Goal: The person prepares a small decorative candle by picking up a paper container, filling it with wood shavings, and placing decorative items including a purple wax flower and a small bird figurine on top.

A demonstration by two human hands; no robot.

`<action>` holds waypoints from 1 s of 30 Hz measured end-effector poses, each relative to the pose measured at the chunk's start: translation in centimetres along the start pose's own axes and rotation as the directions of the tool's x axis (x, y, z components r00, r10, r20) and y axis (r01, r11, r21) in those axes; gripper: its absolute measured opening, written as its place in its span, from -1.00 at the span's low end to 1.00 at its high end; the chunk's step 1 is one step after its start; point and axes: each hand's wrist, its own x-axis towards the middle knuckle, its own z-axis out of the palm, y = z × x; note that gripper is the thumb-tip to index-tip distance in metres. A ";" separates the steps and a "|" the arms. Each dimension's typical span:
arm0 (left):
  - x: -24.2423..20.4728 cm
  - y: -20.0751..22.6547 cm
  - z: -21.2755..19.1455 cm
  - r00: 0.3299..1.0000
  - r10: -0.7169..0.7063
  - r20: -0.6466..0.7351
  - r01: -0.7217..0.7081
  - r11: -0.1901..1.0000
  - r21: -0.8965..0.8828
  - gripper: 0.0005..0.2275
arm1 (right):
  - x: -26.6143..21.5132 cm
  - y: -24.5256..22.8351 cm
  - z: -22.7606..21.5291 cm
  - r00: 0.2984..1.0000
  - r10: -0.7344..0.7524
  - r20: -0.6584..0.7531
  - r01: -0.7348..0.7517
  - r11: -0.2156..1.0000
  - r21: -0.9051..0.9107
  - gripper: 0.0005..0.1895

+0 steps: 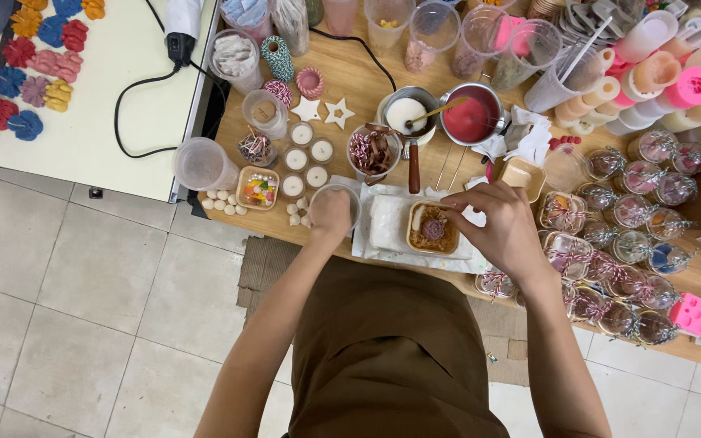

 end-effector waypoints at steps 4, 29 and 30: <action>1.1 -0.1 1.0 0.995 -0.088 0.038 0.090 0.995 -0.040 -0.89 | 0.0 0.0 0.1 1.000 0.006 -0.001 -0.006 1.000 0.007 -0.84; -4.7 -0.5 -11.2 0.955 -0.264 0.135 0.285 0.685 -0.671 -0.83 | 0.3 -1.3 0.0 1.000 -0.010 0.021 0.006 0.985 0.175 -0.83; -5.0 -0.6 -11.8 0.952 -0.266 0.148 0.284 0.604 -0.745 -0.82 | 0.4 -1.7 0.1 1.000 -0.020 0.024 0.014 0.977 0.211 -0.83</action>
